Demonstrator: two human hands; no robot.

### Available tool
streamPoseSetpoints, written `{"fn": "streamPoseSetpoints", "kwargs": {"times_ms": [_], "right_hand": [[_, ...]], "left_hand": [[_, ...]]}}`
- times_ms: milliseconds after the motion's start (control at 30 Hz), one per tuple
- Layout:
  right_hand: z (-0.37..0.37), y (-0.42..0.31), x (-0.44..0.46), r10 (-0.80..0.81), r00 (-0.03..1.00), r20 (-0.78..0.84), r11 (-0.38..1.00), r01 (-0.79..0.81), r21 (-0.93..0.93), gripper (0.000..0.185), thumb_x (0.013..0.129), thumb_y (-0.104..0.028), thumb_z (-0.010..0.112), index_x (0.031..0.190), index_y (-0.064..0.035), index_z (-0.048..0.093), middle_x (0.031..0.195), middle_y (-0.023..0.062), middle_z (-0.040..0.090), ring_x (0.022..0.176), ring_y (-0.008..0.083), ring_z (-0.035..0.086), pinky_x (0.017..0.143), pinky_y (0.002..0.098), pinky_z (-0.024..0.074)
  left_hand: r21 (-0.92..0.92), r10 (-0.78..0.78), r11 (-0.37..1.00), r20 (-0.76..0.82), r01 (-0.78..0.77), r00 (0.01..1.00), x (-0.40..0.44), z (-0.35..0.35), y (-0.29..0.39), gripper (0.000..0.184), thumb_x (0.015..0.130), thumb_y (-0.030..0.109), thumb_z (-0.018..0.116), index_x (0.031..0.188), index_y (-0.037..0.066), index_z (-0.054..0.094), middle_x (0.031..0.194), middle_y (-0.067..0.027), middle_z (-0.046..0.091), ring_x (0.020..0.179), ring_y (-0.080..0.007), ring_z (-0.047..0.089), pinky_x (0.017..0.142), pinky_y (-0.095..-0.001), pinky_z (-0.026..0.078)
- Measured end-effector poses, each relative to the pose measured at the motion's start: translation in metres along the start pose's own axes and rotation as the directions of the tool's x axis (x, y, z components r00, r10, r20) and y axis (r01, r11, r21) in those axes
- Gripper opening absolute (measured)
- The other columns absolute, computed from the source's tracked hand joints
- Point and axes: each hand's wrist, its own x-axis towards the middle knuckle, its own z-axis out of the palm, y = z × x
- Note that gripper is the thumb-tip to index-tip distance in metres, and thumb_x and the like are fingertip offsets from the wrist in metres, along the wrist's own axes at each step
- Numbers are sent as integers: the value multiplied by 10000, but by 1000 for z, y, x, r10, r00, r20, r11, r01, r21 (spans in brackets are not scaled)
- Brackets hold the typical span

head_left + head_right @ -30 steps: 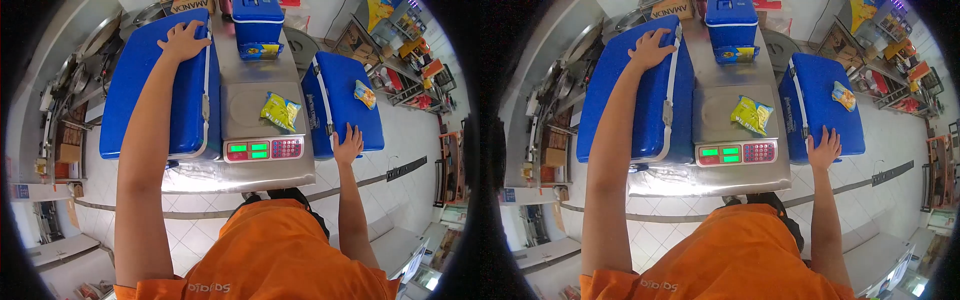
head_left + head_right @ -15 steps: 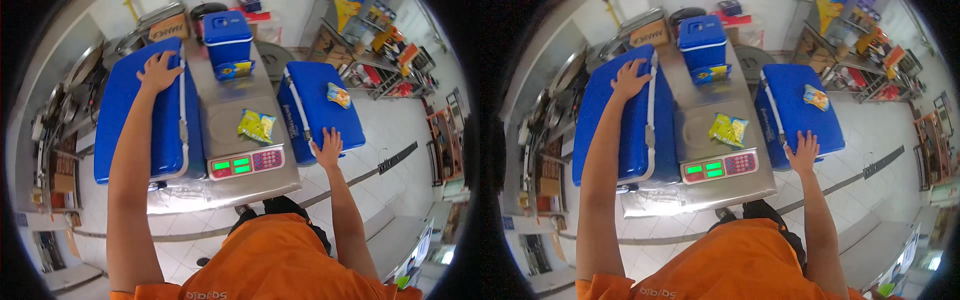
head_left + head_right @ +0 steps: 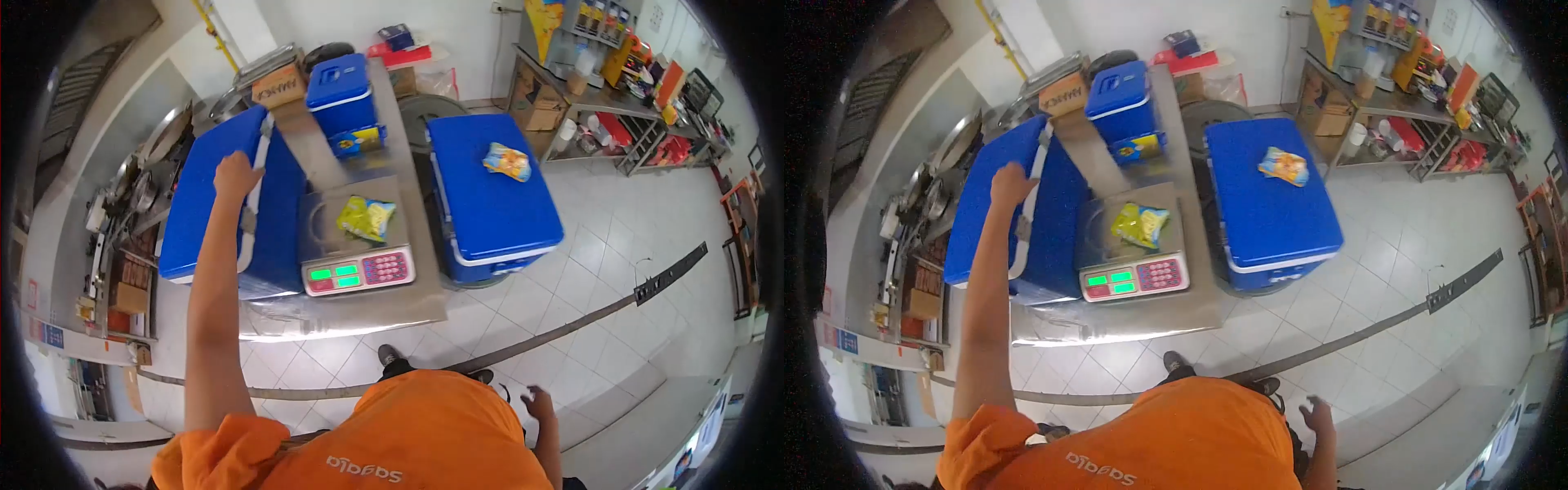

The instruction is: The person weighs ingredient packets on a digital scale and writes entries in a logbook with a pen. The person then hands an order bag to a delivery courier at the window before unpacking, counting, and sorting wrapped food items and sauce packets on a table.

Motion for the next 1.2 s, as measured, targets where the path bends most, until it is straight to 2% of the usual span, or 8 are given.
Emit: {"fn": "streamPoseSetpoints", "kwargs": {"times_ms": [167, 267, 300, 467, 533, 767, 1000, 1200], "right_hand": [[4, 128, -89, 339, 939, -54, 919, -318, 232, 469, 852, -314, 780, 1214, -40, 662, 1136, 183, 725, 1085, 339, 690, 941, 437, 541], [15, 188, -119, 418, 890, -185, 891, -361, 275, 441, 883, -329, 737, 1216, -47, 674, 1201, 192, 702, 1136, 340, 658, 994, 458, 514], [70, 267, -101, 123, 965, -230, 969, -167, -184, 441, 928, -366, 682, 1242, -58, 668, 1270, 189, 669, 1213, 343, 608, 1016, 466, 497], [-88, 174, -99, 419, 866, -273, 855, -275, 440, 562, 934, -461, 649, 1306, -41, 617, 1266, 216, 659, 1142, 407, 630, 1001, 466, 501], [-111, 185, -63, 338, 843, -419, 902, -163, 400, 537, 942, -496, 625, 1136, 0, 691, 1096, 239, 710, 1046, 421, 665, 921, 489, 523], [-246, 195, -44, 423, 850, -313, 828, -221, 516, 568, 983, -470, 464, 738, -22, 713, 808, 171, 728, 836, 407, 692, 800, 512, 540], [-225, 371, -95, 639, 712, -290, 683, -353, 639, 575, 987, -497, 491, 1159, 11, 698, 1189, 278, 672, 1150, 431, 622, 985, 523, 472], [-245, 478, -167, 661, 632, 405, 289, -712, 640, 796, 956, -670, 479, 1368, 3, 581, 1251, 260, 658, 1180, 424, 617, 1003, 519, 478]], "left_hand": [[-679, 34, 688, -324, -257, 945, -170, -13, 188, 212, 844, 197, 760, 912, 45, 629, 793, -138, 660, 731, -304, 640, 673, -396, 505], [-944, 218, 317, -16, -87, 976, -287, 25, 372, 135, 914, 159, 711, 1015, 81, 667, 838, -43, 683, 818, -138, 648, 705, -328, 511], [-967, 452, 254, 97, -23, 887, -327, 4, 429, 190, 902, 149, 721, 1070, 76, 670, 857, -33, 672, 851, -118, 640, 734, -308, 517], [-903, 987, -113, -149, -415, 57, -411, -57, 577, 393, 840, 144, 785, 1188, 34, 639, 1133, -113, 722, 1011, -216, 693, 874, -357, 529], [-994, 997, 50, 55, -97, -52, -411, -24, 614, 421, 839, 161, 796, 1204, 34, 628, 1121, -123, 719, 1007, -213, 691, 872, -368, 536], [-856, 924, 207, 330, -473, -193, -371, 121, 723, 416, 927, 216, 712, 1301, 74, 598, 1110, -147, 717, 917, -241, 675, 826, -368, 559], [-787, 860, -140, 204, -600, -468, -418, 85, 961, 427, 989, 258, 645, 1332, 23, 546, 1217, -143, 687, 1040, -253, 671, 859, -403, 553], [-827, 869, -125, 176, -548, -462, -524, -123, 1176, 464, 860, 199, 786, 1245, 17, 603, 1169, -170, 706, 1037, -273, 700, 878, -374, 560]]}}
